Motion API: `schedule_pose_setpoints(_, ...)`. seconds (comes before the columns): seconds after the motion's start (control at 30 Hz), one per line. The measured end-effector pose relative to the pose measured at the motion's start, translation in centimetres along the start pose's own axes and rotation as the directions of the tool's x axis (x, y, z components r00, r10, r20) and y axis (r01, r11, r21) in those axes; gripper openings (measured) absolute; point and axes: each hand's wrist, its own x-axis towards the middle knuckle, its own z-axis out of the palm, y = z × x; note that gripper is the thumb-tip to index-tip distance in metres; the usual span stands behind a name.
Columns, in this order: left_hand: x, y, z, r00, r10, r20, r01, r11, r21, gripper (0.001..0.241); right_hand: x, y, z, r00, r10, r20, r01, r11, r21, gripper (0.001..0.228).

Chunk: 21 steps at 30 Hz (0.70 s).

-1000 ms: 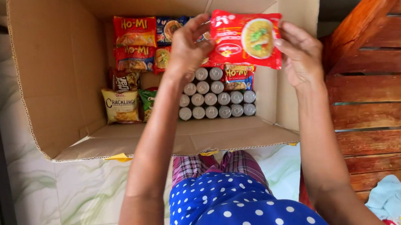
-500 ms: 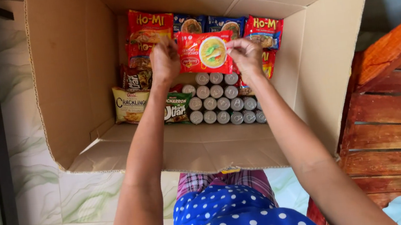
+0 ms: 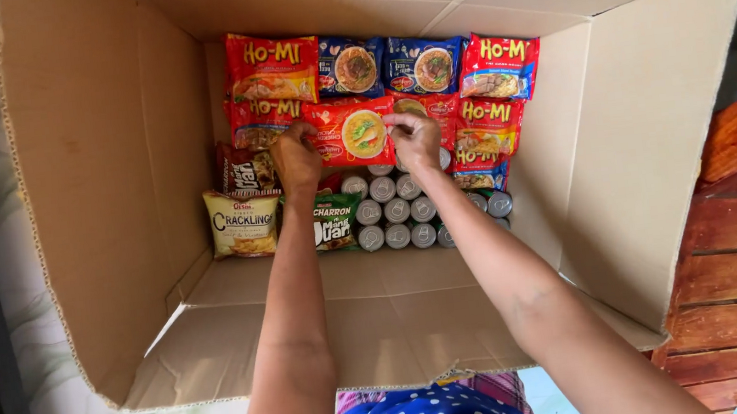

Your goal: The person is wiping down various snack bags and noodle packages with a cloth before packing them neatly into a cardboard box.

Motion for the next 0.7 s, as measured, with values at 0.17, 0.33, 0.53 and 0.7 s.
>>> schedule_pose_setpoints(0.17, 0.2, -2.0, 1.4, 0.999, -0.036, 0.012, 0.035, 0.998, 0.055, 0.032, 1.0, 1.9, 1.6, 0.999, -0.035, -0.029, 0.032, 0.996, -0.084, 0.031)
schedule_pose_setpoints(0.33, 0.1, -2.3, 1.9, 0.996, -0.084, 0.029, 0.081, 0.992, 0.095, 0.034, 1.4, 3.1, 2.6, 0.999, -0.003, -0.045, -0.004, 0.989, -0.147, 0.03)
schedule_pose_setpoints(0.53, 1.2, -2.3, 3.1, 0.973, -0.197, 0.121, 0.185, 0.977, 0.105, 0.04, 3.1, 7.2, 4.1, 0.997, -0.071, -0.027, 0.059, 0.947, -0.317, 0.039)
schedule_pose_setpoints(0.7, 2.7, 0.3, 2.4, 0.821, -0.384, 0.423, 0.165, 0.868, 0.469, 0.038, 4.5, 10.3, 6.0, 0.987, -0.14, 0.072, 0.157, 0.92, -0.36, 0.057)
